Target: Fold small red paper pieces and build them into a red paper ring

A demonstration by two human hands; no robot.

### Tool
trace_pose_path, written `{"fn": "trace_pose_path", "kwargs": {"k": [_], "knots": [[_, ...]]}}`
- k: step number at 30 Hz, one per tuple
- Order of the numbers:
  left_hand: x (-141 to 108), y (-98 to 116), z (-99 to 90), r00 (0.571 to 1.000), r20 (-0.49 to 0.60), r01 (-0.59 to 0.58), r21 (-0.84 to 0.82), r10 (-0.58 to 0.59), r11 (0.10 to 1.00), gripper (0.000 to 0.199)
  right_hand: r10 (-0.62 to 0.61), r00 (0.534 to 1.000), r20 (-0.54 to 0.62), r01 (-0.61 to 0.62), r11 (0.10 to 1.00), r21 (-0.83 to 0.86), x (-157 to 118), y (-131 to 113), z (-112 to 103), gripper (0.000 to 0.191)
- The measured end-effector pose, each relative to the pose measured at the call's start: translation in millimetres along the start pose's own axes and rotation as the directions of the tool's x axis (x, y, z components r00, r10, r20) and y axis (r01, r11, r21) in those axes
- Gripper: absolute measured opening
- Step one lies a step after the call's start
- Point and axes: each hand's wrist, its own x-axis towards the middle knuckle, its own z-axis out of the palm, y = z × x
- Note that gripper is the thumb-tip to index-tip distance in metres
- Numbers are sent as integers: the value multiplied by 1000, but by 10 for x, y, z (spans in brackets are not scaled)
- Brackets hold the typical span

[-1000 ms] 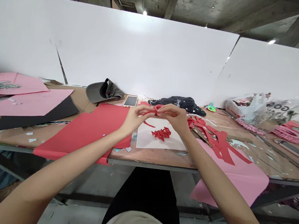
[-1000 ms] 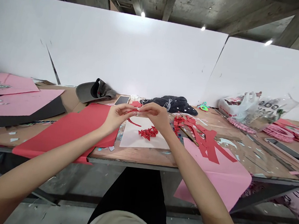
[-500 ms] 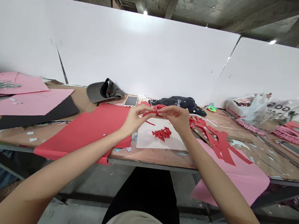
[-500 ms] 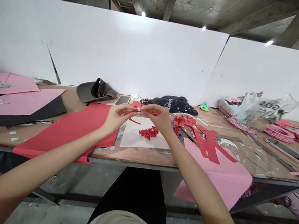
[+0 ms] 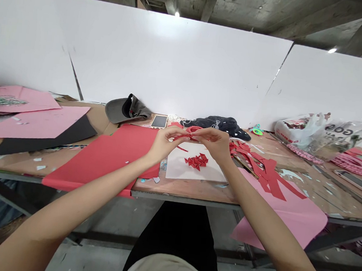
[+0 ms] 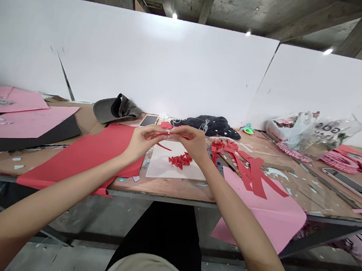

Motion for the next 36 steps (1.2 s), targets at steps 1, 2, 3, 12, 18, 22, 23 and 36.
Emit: {"fn": "trace_pose_path", "kwargs": {"k": [1, 2, 3, 12, 18, 22, 23, 36], "knots": [[0, 4, 0, 1000, 1, 2, 1, -2, 1000, 16, 3, 1000, -1, -3, 1000, 0, 0, -4, 1, 10], [-1, 7, 0, 1000, 3, 2, 0, -2, 1000, 15, 5, 1000, -4, -5, 1000, -2, 0, -8, 3, 10], [-2, 8, 0, 1000, 4, 1, -2, -1, 1000, 15, 5, 1000, -7, -5, 1000, -3, -1, -11, 4, 10], [-5, 14, -1, 999, 17, 43, -5, -43, 999, 18, -30, 1000, 2, 30, 1000, -5, -2, 6, -1, 7], [-2, 32, 4, 996, 25, 84, -27, -83, 996, 24, -19, 1000, 1, 19, 1000, -24, -4, 2, -2, 7], [0, 25, 3, 996, 19, 82, -19, -82, 996, 23, -13, 1000, -9, 12, 999, -40, -4, -19, 0, 5], [0, 23, 2, 997, 19, 79, -21, -79, 997, 22, -14, 1000, -9, 14, 999, -37, -4, -24, 1, 5], [-12, 31, 7, 999, 10, 41, 11, -41, 999, 16, -40, 999, -1, 40, 996, -81, -16, 44, -5, 8]]}}
